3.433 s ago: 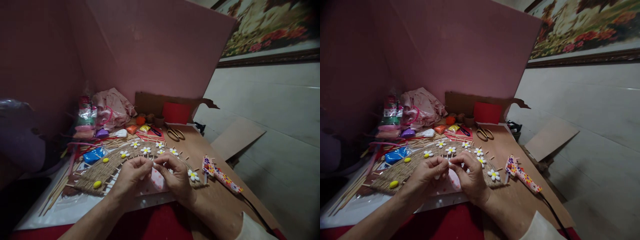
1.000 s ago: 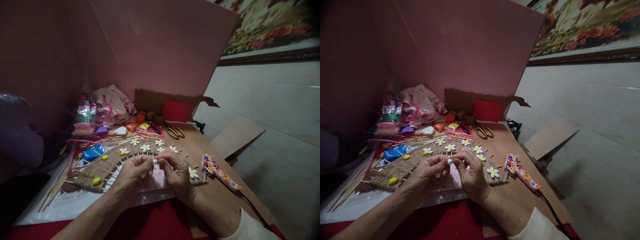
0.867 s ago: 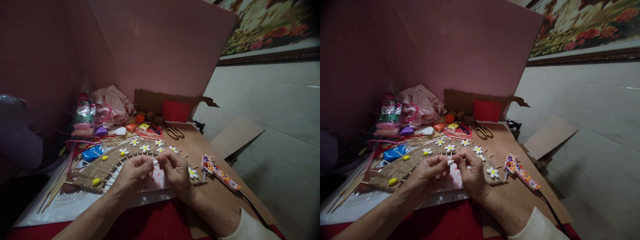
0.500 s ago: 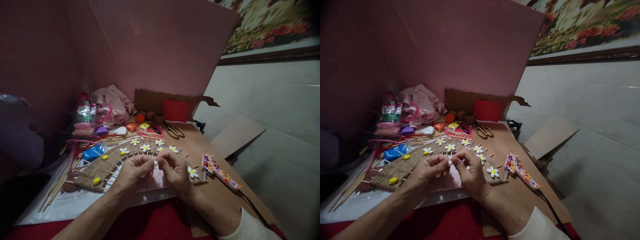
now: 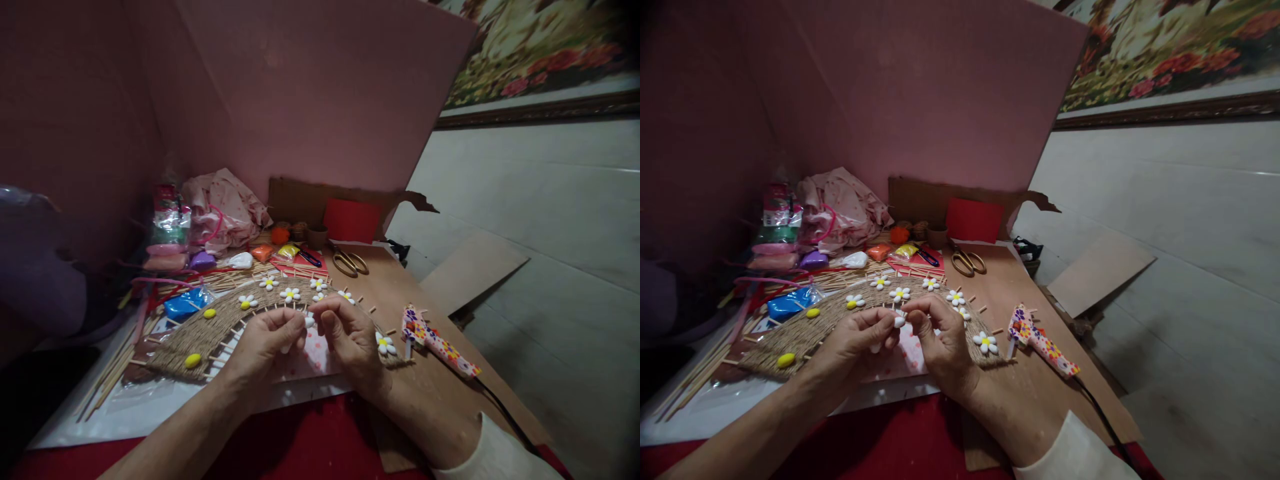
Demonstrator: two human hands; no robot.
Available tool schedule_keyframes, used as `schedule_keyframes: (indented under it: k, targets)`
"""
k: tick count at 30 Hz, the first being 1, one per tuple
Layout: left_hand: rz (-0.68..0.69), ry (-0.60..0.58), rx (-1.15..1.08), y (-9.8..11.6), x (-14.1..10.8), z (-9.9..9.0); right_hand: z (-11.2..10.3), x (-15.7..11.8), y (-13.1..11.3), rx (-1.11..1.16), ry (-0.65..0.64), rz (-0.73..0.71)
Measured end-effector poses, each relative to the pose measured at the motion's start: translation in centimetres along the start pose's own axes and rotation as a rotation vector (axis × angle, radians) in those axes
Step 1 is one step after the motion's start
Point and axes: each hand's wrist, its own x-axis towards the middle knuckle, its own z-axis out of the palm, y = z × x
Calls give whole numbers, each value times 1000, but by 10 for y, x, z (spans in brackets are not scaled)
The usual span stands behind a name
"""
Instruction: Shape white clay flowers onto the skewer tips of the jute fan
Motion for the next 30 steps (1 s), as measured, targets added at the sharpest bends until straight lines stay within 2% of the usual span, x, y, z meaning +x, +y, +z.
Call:
schedule_keyframes:
  k: [6, 15, 19, 30]
  targets:
    - [28, -3, 9, -2, 2, 0, 1, 2, -3, -37, 20, -63]
    - [52, 7, 43, -1, 1, 1, 1, 3, -6, -68, 24, -86]
    - [106, 37, 59, -1, 2, -1, 0, 3, -6, -97, 28, -92]
    - [138, 24, 107, -1, 2, -3, 0, 3, -6, -103, 21, -120]
